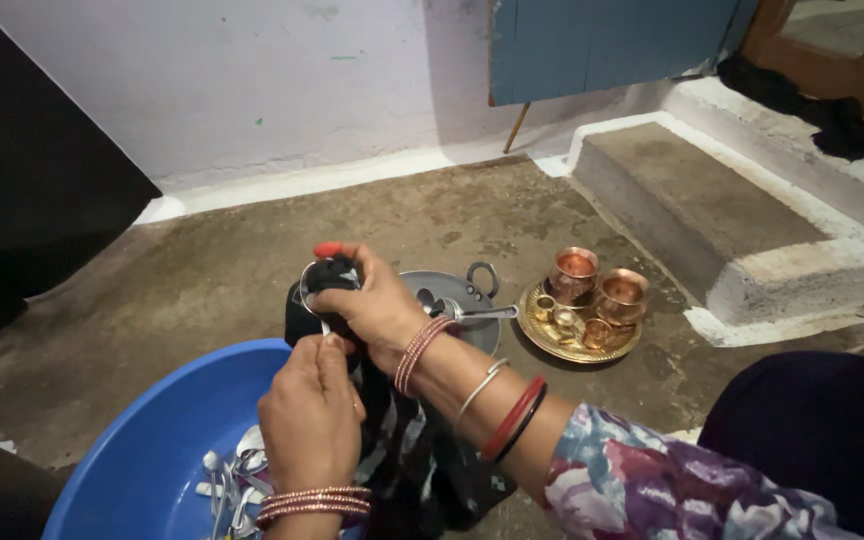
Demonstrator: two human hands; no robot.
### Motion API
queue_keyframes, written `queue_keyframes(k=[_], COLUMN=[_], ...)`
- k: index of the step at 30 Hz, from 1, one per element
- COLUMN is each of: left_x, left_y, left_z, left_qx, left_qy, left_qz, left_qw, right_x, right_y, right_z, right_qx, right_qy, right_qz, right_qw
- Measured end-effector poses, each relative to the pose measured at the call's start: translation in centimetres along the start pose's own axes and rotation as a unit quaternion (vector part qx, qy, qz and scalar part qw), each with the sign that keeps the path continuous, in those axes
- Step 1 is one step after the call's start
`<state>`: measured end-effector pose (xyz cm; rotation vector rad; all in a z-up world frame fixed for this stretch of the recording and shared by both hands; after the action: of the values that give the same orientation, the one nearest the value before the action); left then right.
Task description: The person wipes various spoons and forks with a black cloth, picking them up from a blue plastic basin and then placing them into a metal pan.
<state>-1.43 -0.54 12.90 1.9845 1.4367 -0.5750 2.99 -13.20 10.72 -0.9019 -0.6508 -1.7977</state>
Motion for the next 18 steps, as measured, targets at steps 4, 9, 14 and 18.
queue_keyframes(k=[4,9,14,18], left_x=[0.0,0.3,1.0,1.6], left_y=[-0.3,-0.1,0.2,0.6], left_z=[0.3,1.2,1.3,1.2], left_qx=[-0.014,-0.109,-0.060,-0.004], left_qy=[-0.014,-0.001,0.013,0.001], left_qz=[0.009,0.098,0.034,-0.026], left_qw=[1.000,0.989,0.998,1.000], right_x=[-0.7,-2.7,-3.1,-2.9], right_y=[0.7,1.6,-0.3,-1.6], right_z=[-0.2,-0.3,0.0,-0.7], right_qx=[-0.001,-0.029,-0.042,0.020], right_qy=[-0.002,0.008,0.110,0.185], right_qz=[-0.097,-0.120,0.030,0.106], right_qw=[0.995,0.992,0.993,0.977])
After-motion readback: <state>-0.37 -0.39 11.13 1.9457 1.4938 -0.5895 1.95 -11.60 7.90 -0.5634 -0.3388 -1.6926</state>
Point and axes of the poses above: each hand's wrist, its own y-axis towards the middle knuckle, its own z-axis out of the palm, x = y × z, the point moved 1 cm from there along y, towards the middle knuckle, and after that the axes turned 12 degrees about y, right-handed, at the moved point
